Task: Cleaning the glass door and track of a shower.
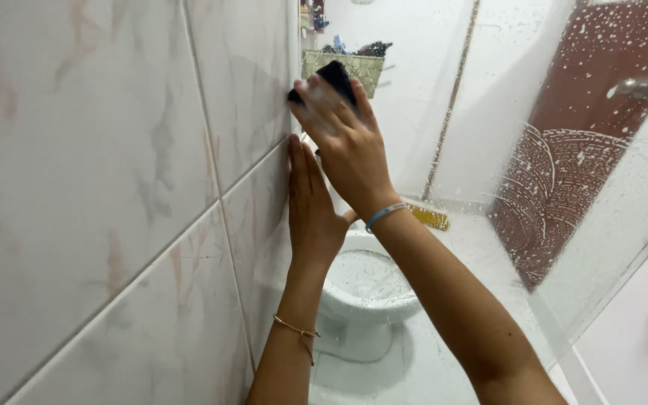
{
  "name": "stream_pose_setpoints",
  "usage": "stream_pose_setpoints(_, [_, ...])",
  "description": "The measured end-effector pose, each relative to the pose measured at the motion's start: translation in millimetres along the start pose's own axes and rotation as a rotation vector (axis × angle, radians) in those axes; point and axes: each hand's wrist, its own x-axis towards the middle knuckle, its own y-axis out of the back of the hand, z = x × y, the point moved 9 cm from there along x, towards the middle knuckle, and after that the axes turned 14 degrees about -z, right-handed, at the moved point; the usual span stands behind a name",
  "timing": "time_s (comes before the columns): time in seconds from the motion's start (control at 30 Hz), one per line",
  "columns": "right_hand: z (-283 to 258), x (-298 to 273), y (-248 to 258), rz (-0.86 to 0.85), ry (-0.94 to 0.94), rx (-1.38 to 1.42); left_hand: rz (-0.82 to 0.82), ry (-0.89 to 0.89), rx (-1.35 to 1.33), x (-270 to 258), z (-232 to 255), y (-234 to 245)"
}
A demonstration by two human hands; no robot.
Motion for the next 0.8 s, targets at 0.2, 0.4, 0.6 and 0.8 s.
stream_pose_setpoints(0.2, [3.1, 27.6, 14.6, 0.030, -0.043, 0.151, 0.008, -0.040, -0.040, 9.0, 9.4, 13.8])
stream_pose_setpoints(0.4, [12.0, 50.0, 15.4, 0.103, -0.091, -0.065, 0.001, -0.054, -0.045, 20.9, 13.2, 18.7])
stream_pose_setpoints(0.6, [18.2, 64.9, 27.3, 0.167, -0.088, -0.042, 0.008, -0.083, -0.052, 33.4, 19.3, 24.9])
stream_pose_setpoints(0.8, [25.9, 89.3, 33.7, 0.115, -0.105, 0.002, 0.030, -0.114, -0.057, 40.5, 19.1, 26.4])
